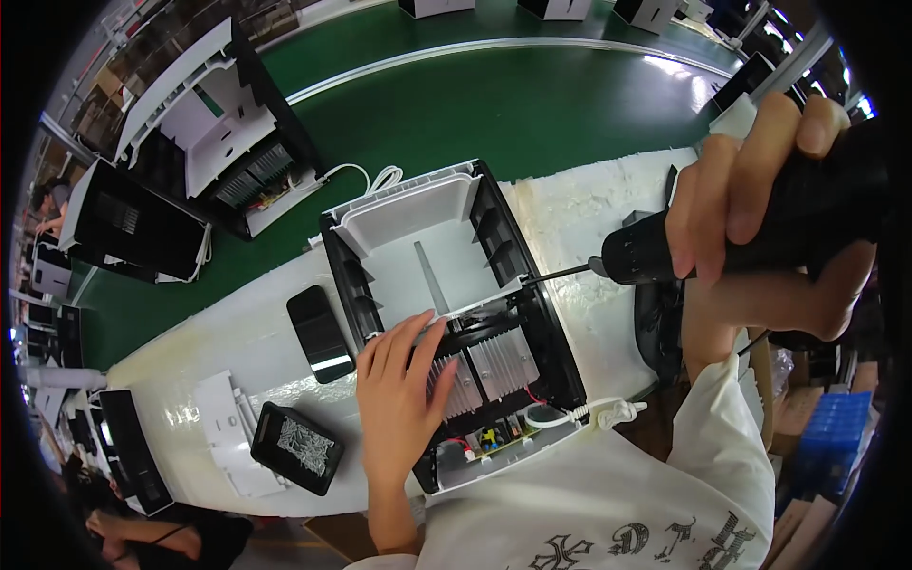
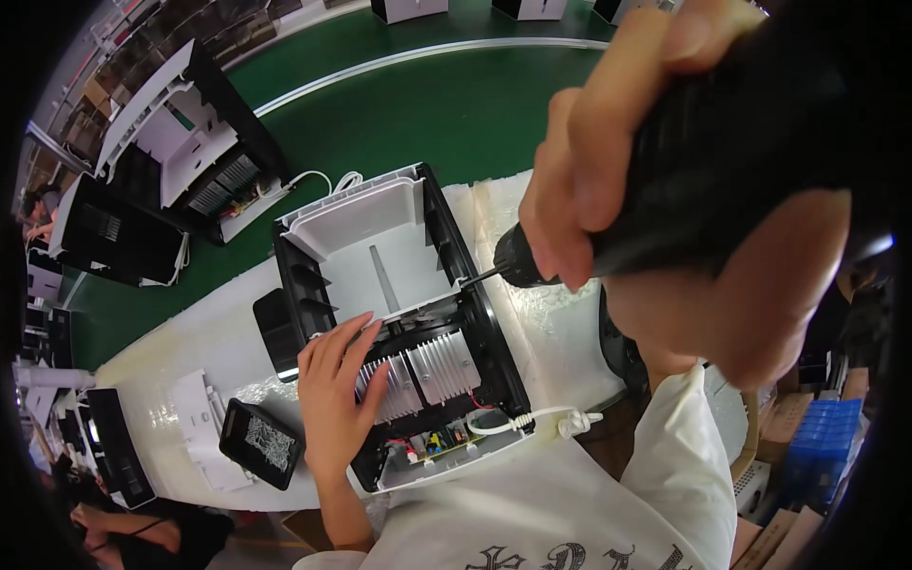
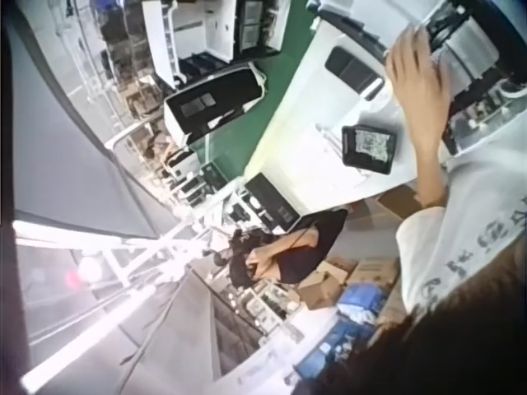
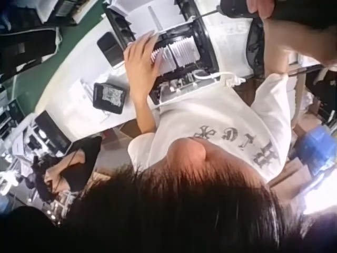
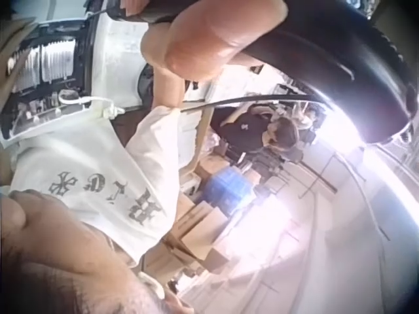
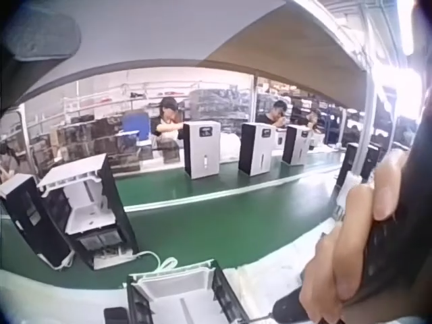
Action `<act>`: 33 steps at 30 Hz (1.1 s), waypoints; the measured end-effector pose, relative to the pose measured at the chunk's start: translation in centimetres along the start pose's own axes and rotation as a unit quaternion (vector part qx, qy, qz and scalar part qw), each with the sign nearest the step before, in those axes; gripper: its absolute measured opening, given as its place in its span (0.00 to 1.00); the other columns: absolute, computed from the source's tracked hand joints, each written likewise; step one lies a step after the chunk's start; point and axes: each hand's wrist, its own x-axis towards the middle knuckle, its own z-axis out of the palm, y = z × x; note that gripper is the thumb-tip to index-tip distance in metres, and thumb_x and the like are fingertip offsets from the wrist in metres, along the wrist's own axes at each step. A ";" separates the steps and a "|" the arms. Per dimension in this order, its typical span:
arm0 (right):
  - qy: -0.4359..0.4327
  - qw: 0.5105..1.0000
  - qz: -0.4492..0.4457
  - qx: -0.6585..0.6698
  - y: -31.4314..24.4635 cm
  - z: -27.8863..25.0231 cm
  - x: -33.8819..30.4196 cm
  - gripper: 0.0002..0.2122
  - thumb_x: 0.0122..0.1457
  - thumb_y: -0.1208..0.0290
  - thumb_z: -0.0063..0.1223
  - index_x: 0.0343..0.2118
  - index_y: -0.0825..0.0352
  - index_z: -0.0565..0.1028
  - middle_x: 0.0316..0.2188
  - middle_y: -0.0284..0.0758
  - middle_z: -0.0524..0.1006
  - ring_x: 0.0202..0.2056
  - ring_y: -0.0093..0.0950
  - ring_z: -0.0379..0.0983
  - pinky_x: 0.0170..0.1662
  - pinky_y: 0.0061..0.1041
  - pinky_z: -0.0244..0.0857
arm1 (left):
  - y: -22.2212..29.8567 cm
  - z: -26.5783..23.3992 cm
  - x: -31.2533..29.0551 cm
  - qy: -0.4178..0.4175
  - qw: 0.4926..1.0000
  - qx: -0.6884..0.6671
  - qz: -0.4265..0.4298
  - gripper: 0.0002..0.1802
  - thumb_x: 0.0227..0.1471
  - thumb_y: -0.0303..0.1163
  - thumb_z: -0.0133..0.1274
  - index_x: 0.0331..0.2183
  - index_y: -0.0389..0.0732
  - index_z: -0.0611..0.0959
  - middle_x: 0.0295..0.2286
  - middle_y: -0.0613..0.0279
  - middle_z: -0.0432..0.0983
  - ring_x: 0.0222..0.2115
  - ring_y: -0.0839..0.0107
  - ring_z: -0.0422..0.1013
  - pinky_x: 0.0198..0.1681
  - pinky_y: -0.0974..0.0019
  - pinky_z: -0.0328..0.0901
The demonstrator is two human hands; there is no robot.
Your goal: Assembling internal printer components into a chassis and securing them with screws.
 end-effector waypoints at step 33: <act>0.230 0.939 0.256 -0.003 8.0 4.3 -6.9 0.27 0.48 0.48 0.64 0.34 0.65 0.61 0.18 0.33 0.68 0.14 0.23 0.65 0.17 0.22 0.61 | 0.5 0.7 0.8 -0.032 0.998 0.035 -0.051 0.23 0.47 0.31 0.56 0.48 0.39 0.79 0.48 0.59 0.73 0.48 0.60 0.69 0.53 0.57 0.57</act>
